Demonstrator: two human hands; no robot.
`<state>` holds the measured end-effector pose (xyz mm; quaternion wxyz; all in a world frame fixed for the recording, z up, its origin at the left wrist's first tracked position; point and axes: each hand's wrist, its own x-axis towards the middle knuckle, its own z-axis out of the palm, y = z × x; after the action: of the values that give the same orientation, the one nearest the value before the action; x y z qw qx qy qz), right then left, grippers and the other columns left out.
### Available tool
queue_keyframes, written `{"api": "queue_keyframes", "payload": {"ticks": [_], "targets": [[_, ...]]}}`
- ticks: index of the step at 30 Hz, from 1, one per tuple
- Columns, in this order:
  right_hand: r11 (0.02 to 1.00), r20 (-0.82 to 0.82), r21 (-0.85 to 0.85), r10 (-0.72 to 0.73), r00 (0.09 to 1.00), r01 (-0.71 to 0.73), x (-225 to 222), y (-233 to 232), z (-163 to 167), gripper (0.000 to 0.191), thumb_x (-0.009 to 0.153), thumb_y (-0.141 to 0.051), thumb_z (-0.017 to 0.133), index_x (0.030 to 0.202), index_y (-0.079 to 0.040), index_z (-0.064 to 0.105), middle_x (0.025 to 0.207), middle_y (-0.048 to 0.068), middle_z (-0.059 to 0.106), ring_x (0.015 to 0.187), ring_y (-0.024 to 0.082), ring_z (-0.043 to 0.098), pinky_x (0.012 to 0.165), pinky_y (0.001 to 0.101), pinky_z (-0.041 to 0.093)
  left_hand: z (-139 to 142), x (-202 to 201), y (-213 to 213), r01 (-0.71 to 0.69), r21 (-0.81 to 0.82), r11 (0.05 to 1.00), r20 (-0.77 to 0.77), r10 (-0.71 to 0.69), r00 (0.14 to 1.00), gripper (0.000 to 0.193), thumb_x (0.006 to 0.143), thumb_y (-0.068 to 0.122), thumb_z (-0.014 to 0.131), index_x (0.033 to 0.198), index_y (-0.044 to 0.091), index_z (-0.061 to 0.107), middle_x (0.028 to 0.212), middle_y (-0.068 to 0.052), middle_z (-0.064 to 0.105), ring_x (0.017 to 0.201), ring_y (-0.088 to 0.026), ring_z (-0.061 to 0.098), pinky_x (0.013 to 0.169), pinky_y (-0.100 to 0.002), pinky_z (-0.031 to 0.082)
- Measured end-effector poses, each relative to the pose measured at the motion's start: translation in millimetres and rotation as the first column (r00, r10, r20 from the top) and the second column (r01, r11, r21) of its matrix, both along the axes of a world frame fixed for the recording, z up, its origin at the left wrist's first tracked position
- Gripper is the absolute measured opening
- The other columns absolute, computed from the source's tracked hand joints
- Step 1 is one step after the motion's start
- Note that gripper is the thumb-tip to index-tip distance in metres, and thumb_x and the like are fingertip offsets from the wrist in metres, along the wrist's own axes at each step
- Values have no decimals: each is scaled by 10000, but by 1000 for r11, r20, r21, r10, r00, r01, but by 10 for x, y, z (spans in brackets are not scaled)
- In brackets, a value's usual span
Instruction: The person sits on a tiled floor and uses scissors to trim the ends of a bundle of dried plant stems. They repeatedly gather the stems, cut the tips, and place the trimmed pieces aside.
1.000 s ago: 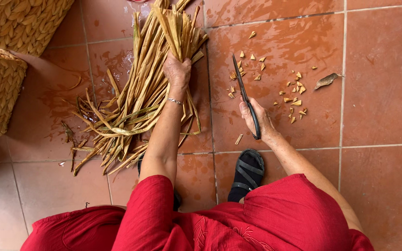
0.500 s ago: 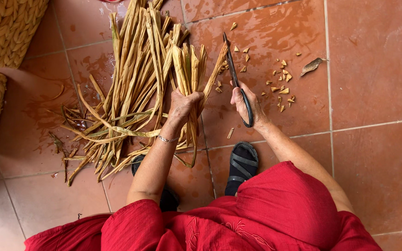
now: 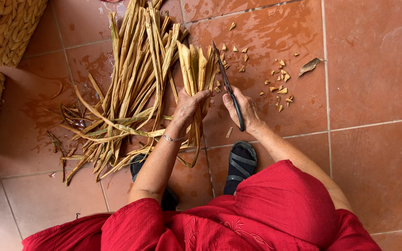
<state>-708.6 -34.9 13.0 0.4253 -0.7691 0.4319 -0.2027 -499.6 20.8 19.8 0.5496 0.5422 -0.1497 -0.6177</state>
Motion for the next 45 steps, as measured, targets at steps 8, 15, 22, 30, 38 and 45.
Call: {"api": "queue_keyframes", "payload": {"ticks": [8,15,22,30,38,45], "targets": [[988,81,154,2,997,-15,11,-9,10,643,1071,-588,371,1380,-50,538,751,87,658,719,212,721,671,372,569,24,32,11,-37,43,998,-32,38,999,196,921,40,728,1091,-41,672,876,-169,766,651,-166,709,525,-262,569],[992,-46,124,-21,999,26,-17,25,-186,602,1074,-586,374,1153,-36,607,636,72,602,598,199,656,567,377,525,-38,20,34,-35,23,999,-55,37,998,217,880,35,763,1061,-46,675,857,-142,761,662,-163,711,561,-269,595],[977,-26,182,-105,994,108,-47,-41,-342,549,1039,-584,406,910,-73,556,593,24,517,503,171,556,455,380,478,-301,107,93,20,44,999,311,-33,950,235,827,80,847,965,-25,688,787,-114,721,613,-130,663,505,-266,583],[944,51,313,-126,991,104,-23,-47,-262,591,1037,-622,468,858,-61,514,633,34,560,587,150,584,562,326,496,-432,1027,-374,-456,24,890,653,331,681,206,786,0,738,937,110,652,829,-61,687,579,-150,631,527,-277,601],[961,6,268,-75,997,71,-4,-22,-175,579,1035,-615,438,1048,-64,615,635,28,592,599,150,623,591,330,513,-516,1102,-711,-202,5,979,989,-35,-145,331,649,49,893,889,80,667,807,-76,706,779,-238,633,694,-384,563],[973,95,228,5,995,-26,34,2,-198,665,1073,-631,389,1316,-46,592,736,37,642,706,125,656,674,317,535,-379,897,-524,-204,131,970,876,-16,483,266,788,-68,700,990,81,614,906,-62,714,635,-133,679,606,-281,624]]}}
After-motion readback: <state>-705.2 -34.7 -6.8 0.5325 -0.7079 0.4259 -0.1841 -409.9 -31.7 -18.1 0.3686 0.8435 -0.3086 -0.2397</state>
